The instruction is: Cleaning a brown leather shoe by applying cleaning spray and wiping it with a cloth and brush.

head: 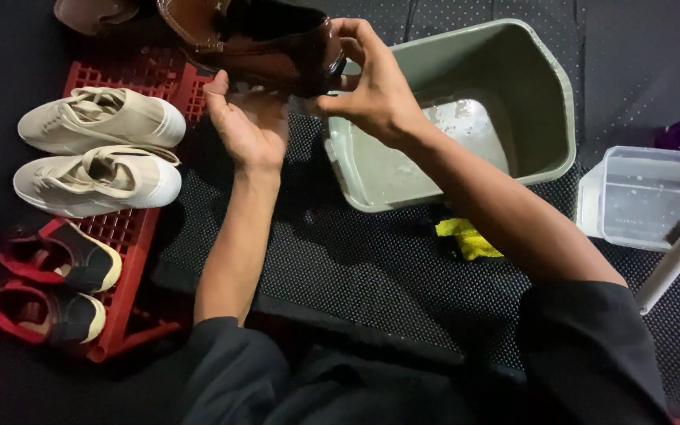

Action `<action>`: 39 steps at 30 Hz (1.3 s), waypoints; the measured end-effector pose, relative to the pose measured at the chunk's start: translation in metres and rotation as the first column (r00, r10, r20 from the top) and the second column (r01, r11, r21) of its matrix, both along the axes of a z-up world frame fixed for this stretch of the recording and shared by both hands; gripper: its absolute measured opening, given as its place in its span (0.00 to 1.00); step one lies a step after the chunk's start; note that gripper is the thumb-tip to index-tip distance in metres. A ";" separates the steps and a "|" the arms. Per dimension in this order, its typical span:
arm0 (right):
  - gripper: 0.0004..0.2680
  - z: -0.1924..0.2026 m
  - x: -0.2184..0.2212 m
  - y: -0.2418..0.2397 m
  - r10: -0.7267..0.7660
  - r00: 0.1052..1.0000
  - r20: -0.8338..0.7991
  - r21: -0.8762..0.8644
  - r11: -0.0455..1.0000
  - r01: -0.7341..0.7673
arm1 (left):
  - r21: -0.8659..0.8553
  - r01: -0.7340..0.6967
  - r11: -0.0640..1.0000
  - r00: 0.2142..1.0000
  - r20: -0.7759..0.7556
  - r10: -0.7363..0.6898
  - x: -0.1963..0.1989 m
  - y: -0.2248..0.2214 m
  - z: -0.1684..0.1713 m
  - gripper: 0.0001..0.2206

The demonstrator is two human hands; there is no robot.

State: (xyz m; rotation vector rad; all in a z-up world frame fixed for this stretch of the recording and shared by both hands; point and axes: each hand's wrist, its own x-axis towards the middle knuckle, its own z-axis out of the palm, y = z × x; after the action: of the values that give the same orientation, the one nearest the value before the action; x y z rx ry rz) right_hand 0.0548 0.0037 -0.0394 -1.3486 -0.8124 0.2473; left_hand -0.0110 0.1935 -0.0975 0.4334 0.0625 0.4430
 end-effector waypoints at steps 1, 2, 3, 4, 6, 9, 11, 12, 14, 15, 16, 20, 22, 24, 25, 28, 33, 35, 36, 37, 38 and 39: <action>0.26 0.000 0.001 -0.001 0.015 0.998 -0.059 0.026 1.000 -0.014 | -0.020 0.016 1.000 1.000 0.004 -0.016 -0.001 -0.001 0.004 0.21; 0.26 0.001 0.002 -0.002 0.031 0.992 -0.118 0.053 0.998 -0.025 | -0.041 0.032 0.999 0.999 0.007 -0.032 -0.002 -0.002 0.007 0.22; 0.26 0.001 0.003 -0.004 0.031 0.992 -0.120 0.052 0.998 -0.025 | -0.042 0.032 0.999 0.999 0.006 -0.031 -0.002 -0.002 0.009 0.22; 0.27 0.002 0.003 -0.005 0.071 0.984 -0.162 0.061 0.996 -0.062 | -0.030 0.022 0.999 1.000 -0.007 -0.023 -0.002 -0.003 0.010 0.20; 0.27 -0.001 0.003 -0.005 0.117 0.971 -0.207 0.066 0.992 -0.106 | -0.024 0.004 1.000 1.000 -0.022 -0.005 -0.001 -0.001 0.008 0.19; 0.27 -0.003 0.000 -0.003 0.199 0.972 -0.122 0.144 0.973 -0.181 | -0.015 0.004 1.000 1.000 -0.011 -0.004 0.001 0.003 0.000 0.20; 0.26 0.004 -0.004 -0.001 0.096 0.992 -0.080 0.054 0.994 -0.092 | 0.044 0.073 0.996 0.990 0.115 -0.078 0.002 0.002 -0.001 0.19; 0.26 0.006 -0.005 0.000 0.099 0.992 -0.081 0.053 0.994 -0.094 | 0.043 0.071 0.997 0.991 0.114 -0.075 0.003 0.003 -0.001 0.19; 0.23 0.008 -0.004 0.001 0.042 0.993 -0.106 0.018 0.999 -0.041 | 0.008 0.042 0.999 0.998 0.047 -0.042 0.005 0.005 -0.001 0.18; 0.23 0.006 -0.002 0.002 0.044 0.993 -0.107 0.016 0.999 -0.042 | 0.006 0.040 0.999 0.998 0.047 -0.040 0.004 0.004 0.001 0.18; 0.23 0.004 0.001 0.003 0.051 0.992 -0.115 0.041 0.998 -0.047 | 0.019 0.054 0.998 0.998 0.034 -0.054 0.003 0.004 0.004 0.18; 0.22 0.005 0.005 0.009 -0.004 0.982 -0.189 0.062 0.998 0.016 | 0.072 0.095 0.993 0.995 -0.031 -0.092 0.006 0.013 0.010 0.19; 0.18 0.012 0.005 0.013 -0.039 0.986 -0.164 0.088 0.995 0.054 | 0.123 0.095 0.988 0.985 -0.154 -0.076 0.002 0.014 0.034 0.11; 0.16 0.023 0.003 0.018 -0.075 0.987 -0.141 0.116 0.989 0.091 | 0.174 0.100 0.980 0.961 -0.274 -0.050 0.003 0.025 0.043 0.08; 0.13 0.030 0.002 0.019 -0.060 0.972 -0.227 0.151 0.984 0.096 | 0.460 0.052 0.886 0.951 -0.293 0.097 0.006 0.036 0.040 0.04; 0.10 0.035 0.005 0.017 -0.027 0.945 -0.327 0.203 0.974 0.098 | 0.962 -0.082 0.260 0.874 -0.056 0.482 0.015 0.078 0.029 0.14; 0.11 0.030 0.007 0.013 0.017 0.936 -0.351 0.233 0.970 0.069 | 0.799 0.120 -0.589 0.777 0.294 0.556 0.048 0.144 -0.002 0.18; 0.17 0.022 0.009 0.011 -0.021 0.883 -0.468 0.192 0.973 0.125 | 0.660 0.431 -0.615 0.667 0.226 0.710 0.073 0.171 -0.021 0.20; 0.17 0.024 0.008 0.009 -0.024 0.883 -0.469 0.193 0.973 0.129 | 0.659 0.429 -0.618 0.670 0.226 0.707 0.075 0.183 -0.027 0.20; 0.16 0.026 0.006 0.007 -0.063 0.894 -0.444 0.150 0.978 0.143 | 0.737 0.231 -0.635 0.733 0.298 0.612 0.078 0.195 -0.033 0.15; 0.15 0.026 0.004 0.005 -0.100 0.902 -0.420 0.104 0.982 0.157 | 0.787 0.027 -0.617 0.771 0.376 0.514 0.078 0.206 -0.041 0.13; 0.15 0.025 0.005 0.005 -0.102 0.900 -0.424 0.103 0.982 0.160 | 0.787 0.029 -0.617 0.774 0.373 0.512 0.064 0.206 -0.040 0.13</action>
State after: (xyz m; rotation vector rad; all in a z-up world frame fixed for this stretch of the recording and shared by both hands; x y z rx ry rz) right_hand 0.0601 0.0084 -0.0148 -1.1599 -0.3686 0.3532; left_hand 0.0532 0.3990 -0.1371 2.6632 0.1219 1.0501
